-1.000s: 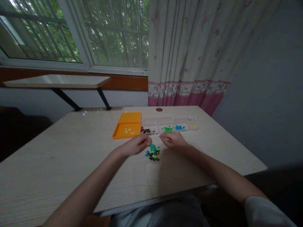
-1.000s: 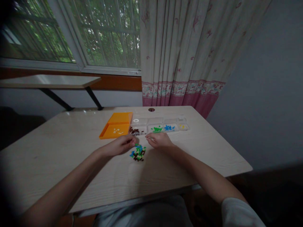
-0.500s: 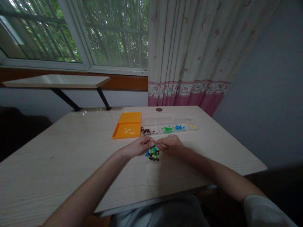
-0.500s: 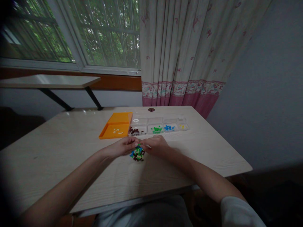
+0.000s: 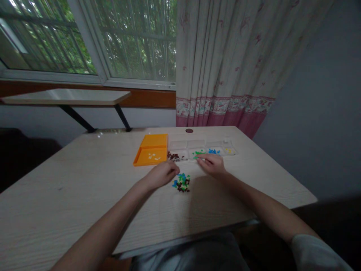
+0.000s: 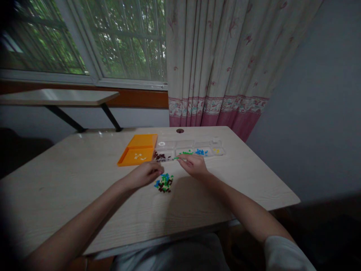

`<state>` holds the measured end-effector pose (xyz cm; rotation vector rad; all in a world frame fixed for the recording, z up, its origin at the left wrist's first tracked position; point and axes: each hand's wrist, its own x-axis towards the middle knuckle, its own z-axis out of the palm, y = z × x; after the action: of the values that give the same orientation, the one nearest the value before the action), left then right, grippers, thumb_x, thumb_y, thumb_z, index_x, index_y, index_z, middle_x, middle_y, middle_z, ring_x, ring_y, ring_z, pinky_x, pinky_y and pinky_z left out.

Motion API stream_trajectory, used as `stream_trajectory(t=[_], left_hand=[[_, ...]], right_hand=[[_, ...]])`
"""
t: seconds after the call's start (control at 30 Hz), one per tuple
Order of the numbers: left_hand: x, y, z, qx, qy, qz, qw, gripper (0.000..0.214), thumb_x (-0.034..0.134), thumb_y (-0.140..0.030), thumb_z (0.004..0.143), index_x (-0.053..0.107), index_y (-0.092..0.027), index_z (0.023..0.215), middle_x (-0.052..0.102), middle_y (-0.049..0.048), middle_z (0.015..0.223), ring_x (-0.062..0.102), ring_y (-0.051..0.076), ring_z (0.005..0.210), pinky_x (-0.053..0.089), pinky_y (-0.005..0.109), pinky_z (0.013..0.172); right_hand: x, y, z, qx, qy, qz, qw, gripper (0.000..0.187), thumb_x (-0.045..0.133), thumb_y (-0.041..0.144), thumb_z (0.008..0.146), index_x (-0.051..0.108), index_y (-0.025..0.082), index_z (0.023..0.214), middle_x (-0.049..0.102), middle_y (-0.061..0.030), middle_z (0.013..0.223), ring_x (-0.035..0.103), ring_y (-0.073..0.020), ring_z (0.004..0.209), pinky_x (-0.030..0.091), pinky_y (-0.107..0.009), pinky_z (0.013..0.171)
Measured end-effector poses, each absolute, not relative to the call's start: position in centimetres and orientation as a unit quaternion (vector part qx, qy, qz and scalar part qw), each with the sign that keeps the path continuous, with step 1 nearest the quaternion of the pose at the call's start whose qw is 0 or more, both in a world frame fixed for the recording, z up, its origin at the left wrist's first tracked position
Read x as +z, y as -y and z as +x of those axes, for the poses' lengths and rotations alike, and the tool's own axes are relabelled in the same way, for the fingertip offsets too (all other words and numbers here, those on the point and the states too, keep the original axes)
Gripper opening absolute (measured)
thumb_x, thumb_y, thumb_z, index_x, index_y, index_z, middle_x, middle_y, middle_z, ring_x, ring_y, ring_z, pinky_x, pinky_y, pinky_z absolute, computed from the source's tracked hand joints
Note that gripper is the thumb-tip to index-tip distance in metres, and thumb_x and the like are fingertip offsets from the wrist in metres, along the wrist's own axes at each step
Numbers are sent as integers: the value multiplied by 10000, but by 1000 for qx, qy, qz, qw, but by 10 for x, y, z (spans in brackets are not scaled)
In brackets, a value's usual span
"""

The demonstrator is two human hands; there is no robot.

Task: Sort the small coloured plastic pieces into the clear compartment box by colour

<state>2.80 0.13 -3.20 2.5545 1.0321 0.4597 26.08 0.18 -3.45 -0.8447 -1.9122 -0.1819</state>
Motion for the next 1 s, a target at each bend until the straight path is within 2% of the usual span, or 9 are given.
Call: stream_trajectory(t=[0.23,0.47,0.67,0.8,1.0], left_hand=[[-32,-1,25,133,-357,916,128,186,446,-203,792,630,-184,815,608,48,815,538,149,800,398,216,712],[-32,0,26,122,-374,912,115,159,442,-197,788,600,-182,801,595,40,798,537,151,786,400,217,693],[-32,1,26,126,-381,909,116,156,403,-178,798,558,-171,791,567,46,793,526,150,759,399,224,676],[-36,-1,25,143,-392,900,127,149,384,-176,806,533,-170,806,549,47,803,518,147,740,398,229,660],[-34,0,27,215,-393,881,152,140,375,-203,824,509,-164,841,533,55,838,508,153,785,403,246,698]], right_hand=[[-28,-2,266,-80,753,-376,535,225,529,323,788,696,176,754,529,28,421,423,-65,366,384,-177,425],[-33,-8,270,-47,755,-399,518,240,522,340,789,697,176,779,587,11,502,452,-67,411,385,-180,461],[-40,-26,283,-14,734,-521,436,288,489,400,796,686,194,836,548,16,485,461,-90,441,336,-194,468],[-43,-37,291,-28,719,-589,367,275,478,416,792,683,240,841,604,6,556,517,-114,506,333,-206,503],[-38,-33,286,-12,730,-603,321,310,478,446,781,668,245,920,629,0,578,535,-122,518,334,-208,510]])
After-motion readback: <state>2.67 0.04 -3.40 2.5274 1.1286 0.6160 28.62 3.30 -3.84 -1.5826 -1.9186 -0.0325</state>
